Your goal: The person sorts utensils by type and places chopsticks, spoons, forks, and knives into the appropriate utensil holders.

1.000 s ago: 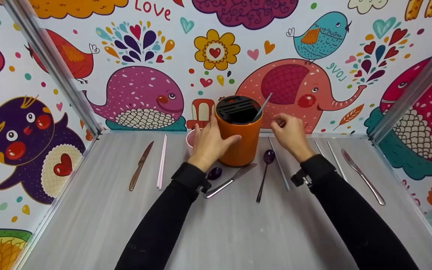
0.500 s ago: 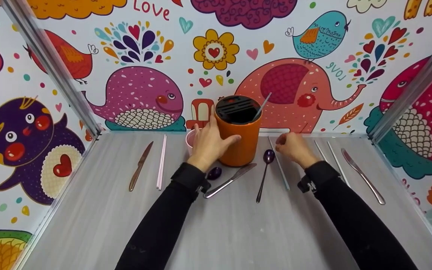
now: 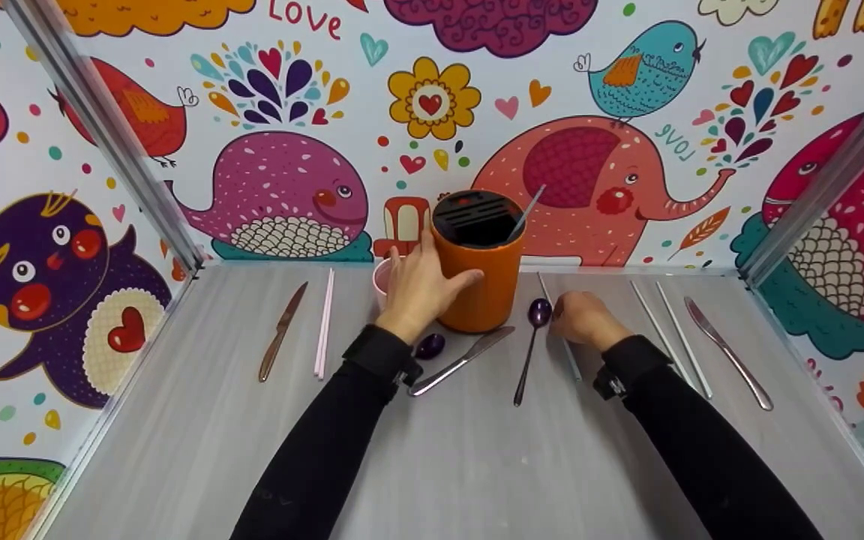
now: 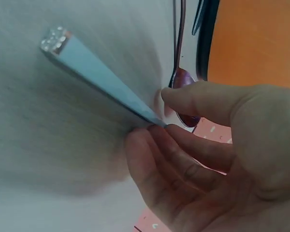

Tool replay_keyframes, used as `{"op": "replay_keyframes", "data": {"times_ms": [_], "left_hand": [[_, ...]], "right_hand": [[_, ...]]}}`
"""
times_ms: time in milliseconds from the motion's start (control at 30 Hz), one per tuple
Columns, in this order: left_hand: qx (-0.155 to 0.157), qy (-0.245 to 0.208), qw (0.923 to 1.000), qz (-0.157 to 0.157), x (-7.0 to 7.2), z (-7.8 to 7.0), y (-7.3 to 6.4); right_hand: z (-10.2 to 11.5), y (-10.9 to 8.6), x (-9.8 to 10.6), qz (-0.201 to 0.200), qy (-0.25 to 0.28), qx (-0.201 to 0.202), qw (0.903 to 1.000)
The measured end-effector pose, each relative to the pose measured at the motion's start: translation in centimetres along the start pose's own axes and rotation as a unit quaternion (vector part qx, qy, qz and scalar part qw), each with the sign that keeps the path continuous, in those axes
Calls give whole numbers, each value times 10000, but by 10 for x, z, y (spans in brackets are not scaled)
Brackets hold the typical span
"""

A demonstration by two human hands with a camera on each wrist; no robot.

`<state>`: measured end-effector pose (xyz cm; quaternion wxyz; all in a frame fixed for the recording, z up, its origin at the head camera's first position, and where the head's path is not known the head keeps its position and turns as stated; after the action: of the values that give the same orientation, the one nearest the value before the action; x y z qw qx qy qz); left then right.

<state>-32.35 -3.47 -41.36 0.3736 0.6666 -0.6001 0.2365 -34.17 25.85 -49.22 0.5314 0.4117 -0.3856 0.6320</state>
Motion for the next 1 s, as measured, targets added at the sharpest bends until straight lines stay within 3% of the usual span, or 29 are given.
{"op": "replay_keyframes", "data": {"times_ms": [267,467,600,833,1000], "left_hand": [[-22,-76,10000,11,-1,0,0],[-89,38,10000,4,1,2,0],[-40,105,9999,43,2,1,-1],[-73,168,9998,39,2,1,-1],[-192,200,9996,-2,1,3,0]], "right_hand": [[-7,1,-2,-209,-75,-36,9997],[-36,19,-17,-290,32,-57,9996],[-48,26,-24,-649,216,-28,9977],[-29,13,-4,-1223,703,294,9896],[-9,6,11,-1346,883,78,9869]]}}
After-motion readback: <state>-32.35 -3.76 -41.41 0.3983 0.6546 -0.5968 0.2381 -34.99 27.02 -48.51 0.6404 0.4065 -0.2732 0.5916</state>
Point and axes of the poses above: each hand's wrist, its own y-axis towards the middle knuckle, its own x-axis out of the back of the hand, z = x × y, the point moved 1 cm from there along y, towards the middle knuckle, and after that the axes turned 6 degrees about -z, right-handed, at the moved point
